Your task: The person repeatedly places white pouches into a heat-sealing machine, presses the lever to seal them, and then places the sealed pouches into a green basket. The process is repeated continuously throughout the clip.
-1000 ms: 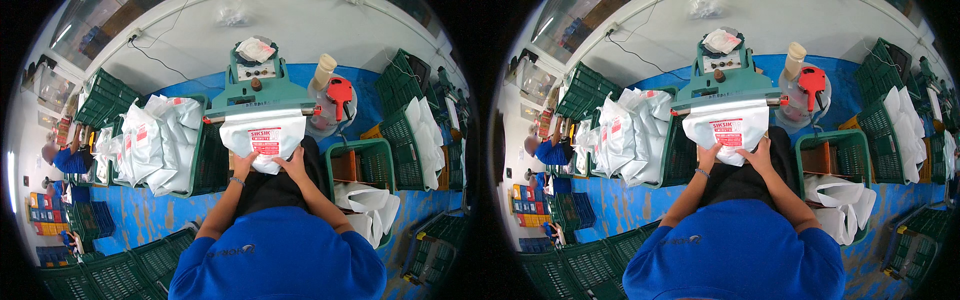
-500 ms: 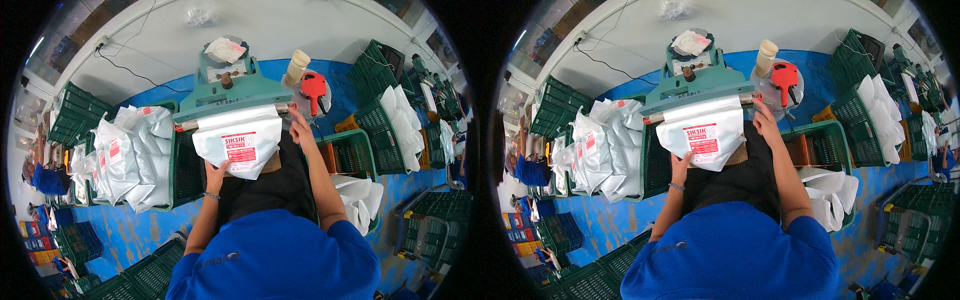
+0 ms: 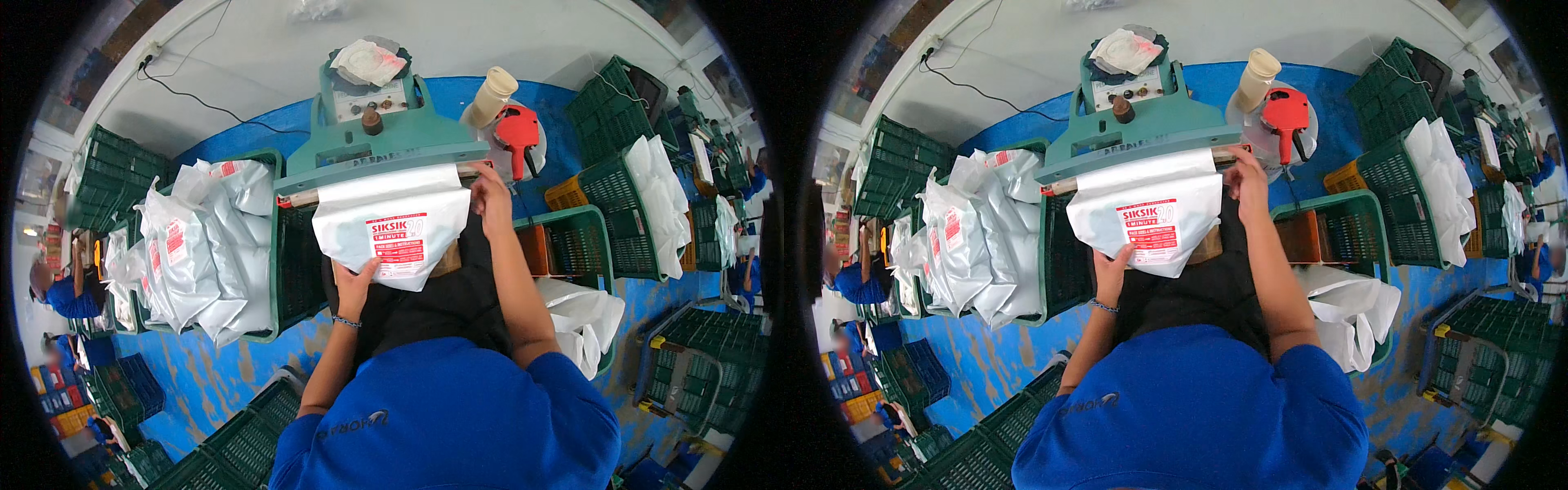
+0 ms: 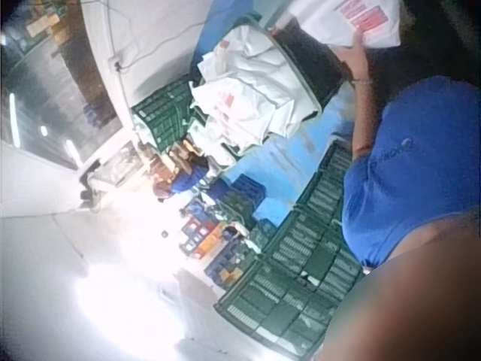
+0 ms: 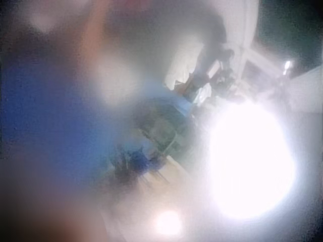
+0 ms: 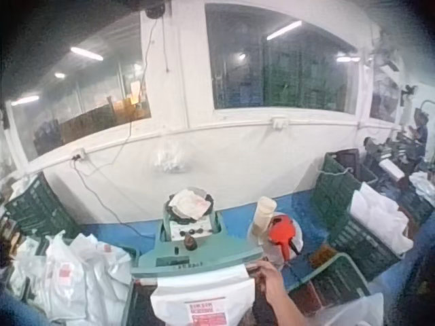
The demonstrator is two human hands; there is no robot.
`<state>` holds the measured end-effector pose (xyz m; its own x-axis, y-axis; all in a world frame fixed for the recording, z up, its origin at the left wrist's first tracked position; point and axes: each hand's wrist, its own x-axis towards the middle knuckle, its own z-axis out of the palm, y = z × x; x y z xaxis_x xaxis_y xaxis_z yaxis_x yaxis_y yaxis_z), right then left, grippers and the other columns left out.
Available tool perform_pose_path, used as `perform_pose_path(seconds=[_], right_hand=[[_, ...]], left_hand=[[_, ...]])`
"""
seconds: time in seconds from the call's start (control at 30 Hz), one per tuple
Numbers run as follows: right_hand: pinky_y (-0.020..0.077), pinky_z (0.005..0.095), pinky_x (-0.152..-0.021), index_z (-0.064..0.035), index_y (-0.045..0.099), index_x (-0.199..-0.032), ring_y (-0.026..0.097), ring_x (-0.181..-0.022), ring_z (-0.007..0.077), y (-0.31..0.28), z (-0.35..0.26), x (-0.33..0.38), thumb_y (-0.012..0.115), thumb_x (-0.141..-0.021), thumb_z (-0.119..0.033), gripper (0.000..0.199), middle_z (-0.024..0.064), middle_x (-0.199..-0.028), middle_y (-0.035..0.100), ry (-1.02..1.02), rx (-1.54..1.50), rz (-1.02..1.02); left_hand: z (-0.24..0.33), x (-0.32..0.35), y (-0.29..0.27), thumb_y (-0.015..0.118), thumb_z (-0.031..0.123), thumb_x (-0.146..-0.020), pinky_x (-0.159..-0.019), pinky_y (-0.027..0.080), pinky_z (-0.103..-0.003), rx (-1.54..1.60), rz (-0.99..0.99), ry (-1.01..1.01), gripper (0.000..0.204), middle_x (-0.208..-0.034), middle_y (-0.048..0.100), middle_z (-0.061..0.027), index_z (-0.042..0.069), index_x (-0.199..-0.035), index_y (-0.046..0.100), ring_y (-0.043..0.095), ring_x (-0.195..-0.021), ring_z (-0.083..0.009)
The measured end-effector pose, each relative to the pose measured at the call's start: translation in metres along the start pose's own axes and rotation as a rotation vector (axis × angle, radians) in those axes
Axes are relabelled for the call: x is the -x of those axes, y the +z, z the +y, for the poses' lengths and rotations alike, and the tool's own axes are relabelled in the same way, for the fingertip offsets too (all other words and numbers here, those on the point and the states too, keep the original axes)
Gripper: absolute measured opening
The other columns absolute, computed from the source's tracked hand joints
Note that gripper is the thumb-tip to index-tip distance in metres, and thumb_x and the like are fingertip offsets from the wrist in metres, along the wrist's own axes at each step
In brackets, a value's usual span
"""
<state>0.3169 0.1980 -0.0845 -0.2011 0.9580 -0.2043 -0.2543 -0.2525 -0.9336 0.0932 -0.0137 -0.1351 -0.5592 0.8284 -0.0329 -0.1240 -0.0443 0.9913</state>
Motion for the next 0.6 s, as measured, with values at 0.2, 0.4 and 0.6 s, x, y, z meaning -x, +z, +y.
perform_pose_path(seconds=[0.2,0.4,0.6], right_hand=[[0.0447,0.0235,-0.077,-0.0018,0.059,-0.115,0.059,-0.082,0.0110,0.029,0.023,0.056,0.064,-0.088,-0.031,0.040,0.0038,-0.105,0.063,0.211,-0.226,-0.024],[0.0450,0.0235,-0.078,0.0003,0.064,-0.107,0.059,-0.085,0.0091,0.031,0.022,0.054,0.065,-0.088,-0.019,0.028,0.0026,-0.099,0.066,0.077,-0.149,-0.062],[0.0453,0.0242,-0.079,0.0009,0.062,-0.111,0.060,-0.089,0.0113,0.027,0.017,0.052,0.066,-0.087,-0.019,0.031,0.0054,-0.103,0.066,0.136,-0.149,-0.089]], left_hand=[[0.012,-0.006,-0.020,0.054,0.033,-0.094,-0.099,0.038,-0.033,-0.257,-0.111,0.047,0.051,-0.120,0.056,-0.0119,-0.004,-0.127,0.043,0.051,-0.115,-0.0202],[0.041,-0.073,-0.049,0.040,0.019,-0.098,-0.076,0.042,-0.025,0.217,0.152,0.000,0.036,-0.088,0.059,-0.0025,0.001,-0.127,0.051,0.053,-0.080,-0.0107],[0.038,-0.134,-0.055,0.049,0.013,-0.089,-0.070,0.040,-0.023,-0.410,0.025,0.216,0.031,-0.083,0.055,-0.0004,0.000,-0.116,0.056,0.049,-0.076,-0.0101]])
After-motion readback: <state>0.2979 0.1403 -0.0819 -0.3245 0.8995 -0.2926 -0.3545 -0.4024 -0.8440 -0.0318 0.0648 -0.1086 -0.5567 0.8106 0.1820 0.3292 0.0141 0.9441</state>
